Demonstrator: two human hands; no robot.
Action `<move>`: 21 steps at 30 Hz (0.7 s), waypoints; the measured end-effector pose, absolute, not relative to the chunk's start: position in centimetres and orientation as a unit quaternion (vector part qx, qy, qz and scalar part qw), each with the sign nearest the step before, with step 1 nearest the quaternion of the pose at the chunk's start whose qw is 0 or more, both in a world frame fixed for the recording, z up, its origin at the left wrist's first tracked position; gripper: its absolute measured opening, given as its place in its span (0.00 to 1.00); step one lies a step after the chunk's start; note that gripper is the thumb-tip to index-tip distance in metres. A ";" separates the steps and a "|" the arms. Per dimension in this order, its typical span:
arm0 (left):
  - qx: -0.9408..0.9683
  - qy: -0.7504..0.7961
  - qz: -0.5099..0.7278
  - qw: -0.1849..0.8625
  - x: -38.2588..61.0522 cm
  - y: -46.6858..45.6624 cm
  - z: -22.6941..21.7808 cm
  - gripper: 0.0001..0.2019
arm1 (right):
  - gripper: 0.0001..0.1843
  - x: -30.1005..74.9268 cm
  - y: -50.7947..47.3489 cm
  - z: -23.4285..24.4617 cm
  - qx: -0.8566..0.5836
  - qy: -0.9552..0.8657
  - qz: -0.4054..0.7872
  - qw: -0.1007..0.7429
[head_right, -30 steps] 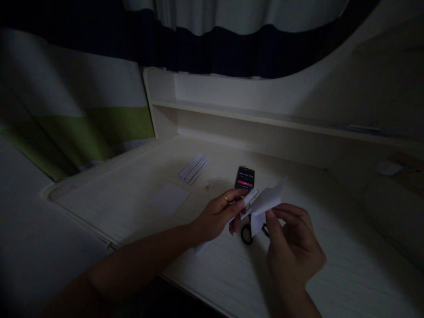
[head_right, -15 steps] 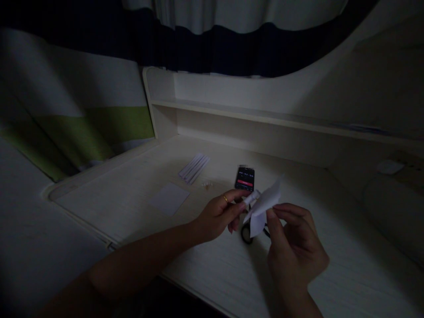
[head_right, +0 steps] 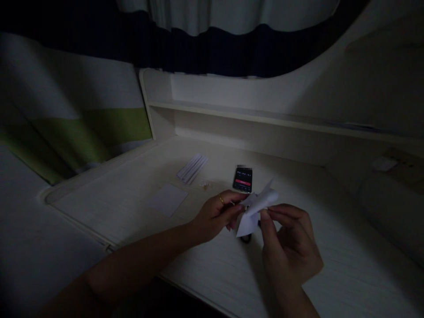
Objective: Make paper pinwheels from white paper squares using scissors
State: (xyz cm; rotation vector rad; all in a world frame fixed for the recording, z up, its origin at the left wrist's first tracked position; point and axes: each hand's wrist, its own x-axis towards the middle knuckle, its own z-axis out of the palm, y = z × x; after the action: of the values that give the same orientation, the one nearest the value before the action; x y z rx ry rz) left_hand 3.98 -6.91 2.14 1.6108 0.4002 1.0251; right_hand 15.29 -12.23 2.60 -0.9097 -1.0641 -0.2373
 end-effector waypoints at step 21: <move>0.623 0.182 0.384 0.657 4.2 -6.4 2.1 0.20 | 0.04 15.8 -12.6 2.8 -0.477 -0.518 -0.132 0.697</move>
State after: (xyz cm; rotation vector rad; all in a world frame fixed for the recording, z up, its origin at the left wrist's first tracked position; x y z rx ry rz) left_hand 4.24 -6.42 2.14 1.4106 0.4122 0.8705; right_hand 15.78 -12.61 2.78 -1.0648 -1.1560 -0.2941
